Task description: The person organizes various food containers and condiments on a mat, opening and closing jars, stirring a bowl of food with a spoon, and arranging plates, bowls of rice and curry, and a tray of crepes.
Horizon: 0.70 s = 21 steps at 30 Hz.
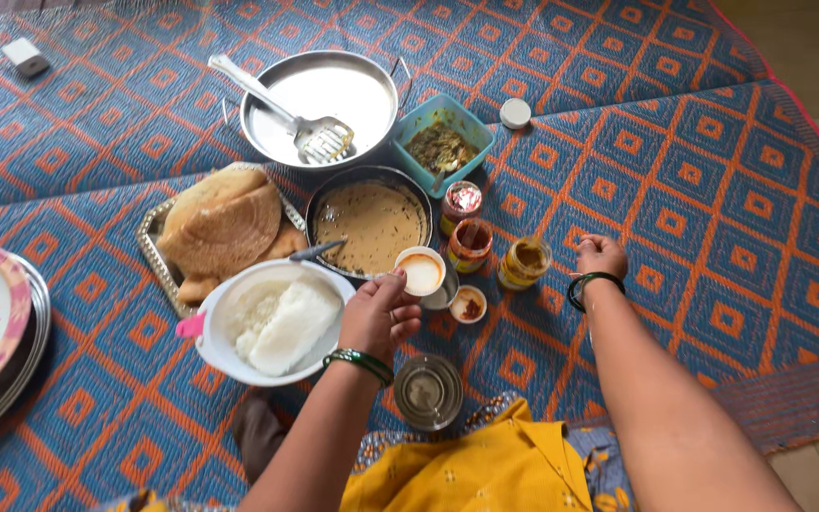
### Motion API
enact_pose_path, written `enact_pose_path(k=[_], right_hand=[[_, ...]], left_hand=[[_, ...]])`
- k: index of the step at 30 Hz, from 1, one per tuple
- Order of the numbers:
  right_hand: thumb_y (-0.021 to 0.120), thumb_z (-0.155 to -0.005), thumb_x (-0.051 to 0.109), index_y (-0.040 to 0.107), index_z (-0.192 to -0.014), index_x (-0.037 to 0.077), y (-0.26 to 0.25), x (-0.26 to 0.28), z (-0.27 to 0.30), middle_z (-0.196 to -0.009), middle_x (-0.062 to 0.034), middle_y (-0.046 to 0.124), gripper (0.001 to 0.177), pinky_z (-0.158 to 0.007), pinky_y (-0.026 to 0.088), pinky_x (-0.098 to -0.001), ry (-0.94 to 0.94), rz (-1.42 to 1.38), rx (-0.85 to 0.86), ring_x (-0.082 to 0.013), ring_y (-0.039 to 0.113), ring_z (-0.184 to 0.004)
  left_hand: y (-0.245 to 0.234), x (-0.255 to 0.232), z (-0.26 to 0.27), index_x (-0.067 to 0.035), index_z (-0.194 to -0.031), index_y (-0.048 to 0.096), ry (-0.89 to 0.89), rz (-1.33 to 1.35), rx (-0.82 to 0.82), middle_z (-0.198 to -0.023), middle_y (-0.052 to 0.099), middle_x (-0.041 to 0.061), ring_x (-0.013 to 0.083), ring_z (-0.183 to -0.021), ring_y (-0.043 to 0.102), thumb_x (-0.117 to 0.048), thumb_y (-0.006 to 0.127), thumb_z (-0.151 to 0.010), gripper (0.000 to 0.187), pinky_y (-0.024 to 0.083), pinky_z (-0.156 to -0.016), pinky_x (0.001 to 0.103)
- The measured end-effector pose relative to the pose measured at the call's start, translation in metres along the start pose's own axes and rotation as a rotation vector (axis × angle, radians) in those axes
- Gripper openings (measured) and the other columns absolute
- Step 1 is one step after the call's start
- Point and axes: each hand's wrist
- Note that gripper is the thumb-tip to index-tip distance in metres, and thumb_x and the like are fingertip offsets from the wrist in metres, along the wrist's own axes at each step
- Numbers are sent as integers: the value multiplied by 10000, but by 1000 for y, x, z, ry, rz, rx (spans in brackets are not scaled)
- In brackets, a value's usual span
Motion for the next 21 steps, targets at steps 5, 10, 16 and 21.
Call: enact_pose_path(k=[5,10,16,21], right_hand=[[605,-1036,349,683,-1081,146,27,-16,-26,-1013,5,703,222,-625,541,-341,137,-148,270,-104,645,-916],[701,-989,292,707,-1097,108,29,-17,-34,-1031,-29,741,214,-788,547,-299,-73,-142,306,-151,672,-946],[766,-976,319,753,-1028,64,19,77,-34,-990,-105,765,260,-856,576,-386,-125,347,215,-214,720,-869],[799,-813,244,775,-1024,118,76,129,-71,-986,-66,777,247,-859,587,-367,-391,295,218,-184,733,-883]], left_hand=[[11,-7,-18,-67,-995,594,20,50,23,-815,684,59,111,-606,655,-311,702,-931,274,557,-492,245],[17,-13,-23,-77,-1051,608,8,89,-5,-819,698,69,131,-604,673,-278,709,-910,266,565,-491,248],[12,-11,-28,-65,-1054,620,9,34,9,-822,690,68,121,-591,663,-289,730,-909,289,552,-478,238],[21,-10,-51,-49,-1033,634,-3,-22,45,-822,692,60,110,-560,661,-299,719,-912,290,537,-455,238]])
Point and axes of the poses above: each hand's wrist, its own z-axis away from the middle knuckle, its own y-axis out of the palm, x = y × z
